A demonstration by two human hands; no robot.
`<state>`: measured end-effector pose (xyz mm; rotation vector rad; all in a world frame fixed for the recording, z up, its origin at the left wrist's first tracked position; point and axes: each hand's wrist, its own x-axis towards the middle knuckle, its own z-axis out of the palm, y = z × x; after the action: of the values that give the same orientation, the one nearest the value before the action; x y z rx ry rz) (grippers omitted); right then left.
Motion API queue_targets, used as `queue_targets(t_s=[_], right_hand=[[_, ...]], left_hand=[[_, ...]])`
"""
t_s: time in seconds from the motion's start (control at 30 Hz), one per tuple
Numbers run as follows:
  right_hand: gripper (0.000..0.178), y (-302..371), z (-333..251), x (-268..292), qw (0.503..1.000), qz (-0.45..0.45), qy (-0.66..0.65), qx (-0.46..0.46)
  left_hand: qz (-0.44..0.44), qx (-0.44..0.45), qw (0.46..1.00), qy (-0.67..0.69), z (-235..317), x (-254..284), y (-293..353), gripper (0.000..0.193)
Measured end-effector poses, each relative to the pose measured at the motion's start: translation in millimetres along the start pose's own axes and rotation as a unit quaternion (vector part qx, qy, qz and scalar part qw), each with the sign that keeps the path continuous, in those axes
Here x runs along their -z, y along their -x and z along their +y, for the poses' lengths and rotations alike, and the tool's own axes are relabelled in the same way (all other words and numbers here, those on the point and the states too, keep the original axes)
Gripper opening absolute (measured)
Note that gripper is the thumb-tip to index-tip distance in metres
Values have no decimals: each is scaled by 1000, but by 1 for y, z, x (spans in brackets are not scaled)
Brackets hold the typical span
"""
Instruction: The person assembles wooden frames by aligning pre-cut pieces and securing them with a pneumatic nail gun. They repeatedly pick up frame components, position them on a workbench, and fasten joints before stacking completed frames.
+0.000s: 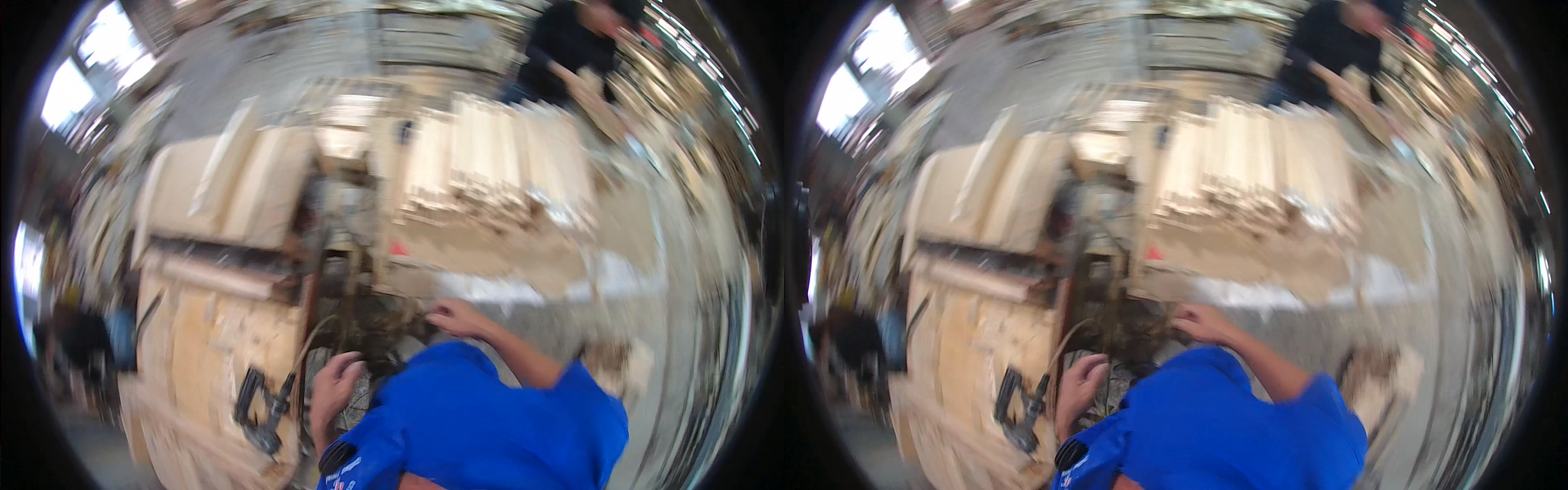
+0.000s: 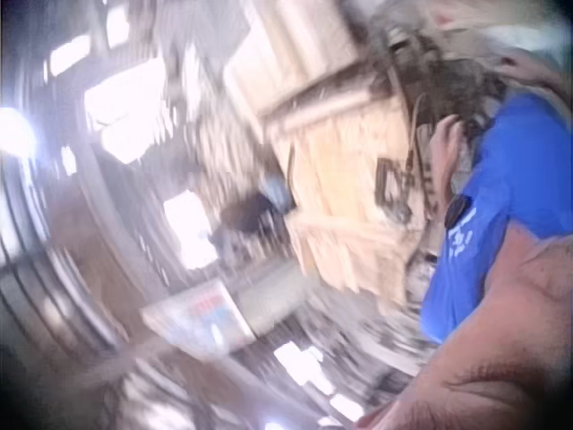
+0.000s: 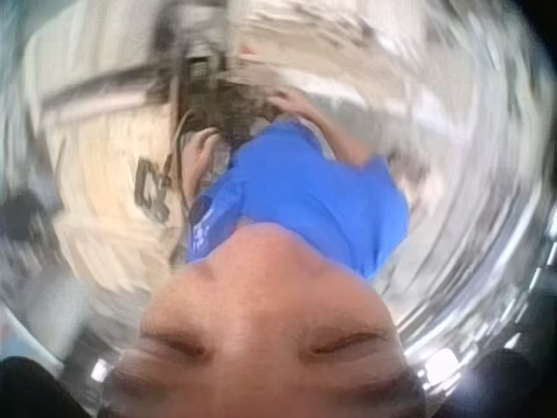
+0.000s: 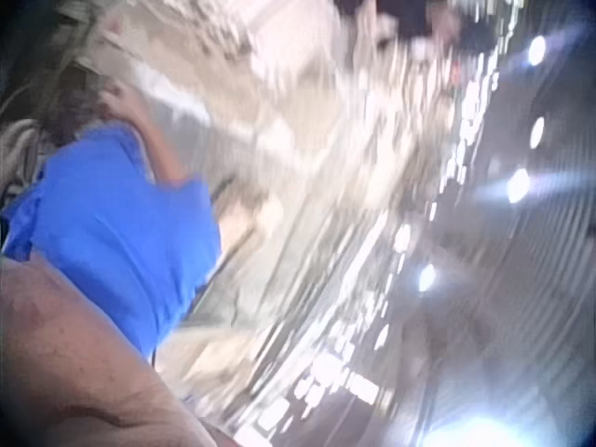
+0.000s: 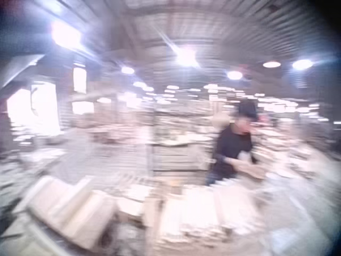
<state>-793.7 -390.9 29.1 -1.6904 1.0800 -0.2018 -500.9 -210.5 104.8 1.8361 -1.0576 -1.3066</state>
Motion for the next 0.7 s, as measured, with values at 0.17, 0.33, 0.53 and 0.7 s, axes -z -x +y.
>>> queue_targets(t_s=[0.17,0.33,0.53,0.7], right_hand=[[25,22,67,36,982,27,-153,-104],[32,34,88,53,977,2,-174,-123],[35,23,73,56,996,75,27,-34],[38,59,84,45,977,194,-9,-86]], left_hand=[[-82,-41,991,-98,23,-73,-21,47],[-86,-58,990,-91,27,-113,-12,47],[-47,-11,996,-73,13,-116,-16,45],[-70,2,997,-36,-10,-107,-11,39]])
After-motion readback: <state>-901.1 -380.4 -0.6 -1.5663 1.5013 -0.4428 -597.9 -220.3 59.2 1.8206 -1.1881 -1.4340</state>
